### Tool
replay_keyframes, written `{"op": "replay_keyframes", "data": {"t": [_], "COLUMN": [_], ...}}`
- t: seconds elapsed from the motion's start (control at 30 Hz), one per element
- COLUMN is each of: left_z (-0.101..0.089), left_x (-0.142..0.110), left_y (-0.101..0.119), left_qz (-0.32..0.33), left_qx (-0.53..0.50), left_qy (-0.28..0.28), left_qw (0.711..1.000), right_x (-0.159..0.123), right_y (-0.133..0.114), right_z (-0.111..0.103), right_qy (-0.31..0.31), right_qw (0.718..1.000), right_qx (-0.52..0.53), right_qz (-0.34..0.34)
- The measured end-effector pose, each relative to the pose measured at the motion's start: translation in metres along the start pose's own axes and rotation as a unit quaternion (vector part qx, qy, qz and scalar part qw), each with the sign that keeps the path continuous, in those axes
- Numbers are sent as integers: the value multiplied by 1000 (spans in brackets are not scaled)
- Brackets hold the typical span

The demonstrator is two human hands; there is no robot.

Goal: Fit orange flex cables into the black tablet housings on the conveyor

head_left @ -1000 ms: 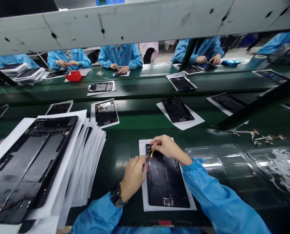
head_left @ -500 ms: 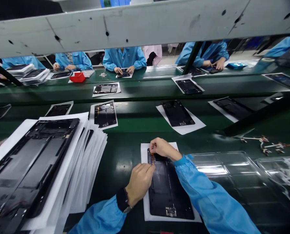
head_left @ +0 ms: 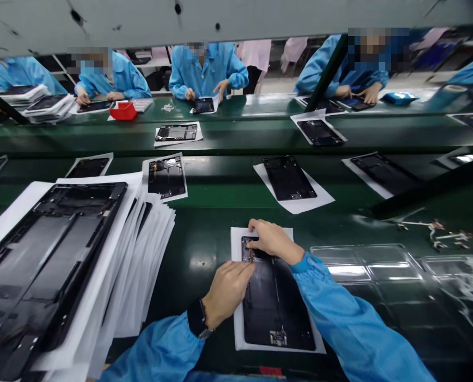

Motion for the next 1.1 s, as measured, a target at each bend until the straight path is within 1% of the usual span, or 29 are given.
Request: {"op": "replay_keyframes", "data": {"t": [0.1, 0.2, 0.33, 0.43, 0.53, 0.63, 0.7, 0.9, 1.1], "left_z": [-1, 0, -1, -2, -3, -1, 2, 14, 18], "left_x": [-2, -3, -1, 0, -1, -2, -3, -5, -6], "left_y": [-3, -4, -3, -4, -3, -1, 0, 4, 9], "left_qz": [-4, -9, -9, -23, -20, 0, 9, 32, 46], "left_qx": [-5, -7, -1, -2, -13, -11, -6, 43, 77], "left_qy": [12, 10, 12, 13, 18, 19, 8, -41, -63], "left_qw": [1000, 1000, 1000, 1000, 1000, 1000, 1000, 998, 994], "right_x": [-5, -6, -7, -7, -8, -12, -15, -12, -9], "right_y": [1, 0, -8, -12, -10, -6, -2, 7, 10], "right_z": [2, 1, -3, -5, -3, -2, 0, 5, 5], "right_qy": [13, 18, 14, 18, 43, 87, 104, 98, 107], "right_qw": [1000, 1000, 999, 998, 997, 994, 993, 993, 992], "right_qx": [-3, -10, -38, -47, -50, -42, -27, 42, 55], "right_qz": [-15, -21, -36, -43, -47, -53, -54, -41, -29]}}
Point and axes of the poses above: each hand's wrist, its own x-axis towards the middle knuckle, its own z-axis out of the palm, y = z × x, the point moved 9 cm from there along x, towards the middle knuckle, and after that the axes turned 11 degrees about -x, right-handed, at the moved point
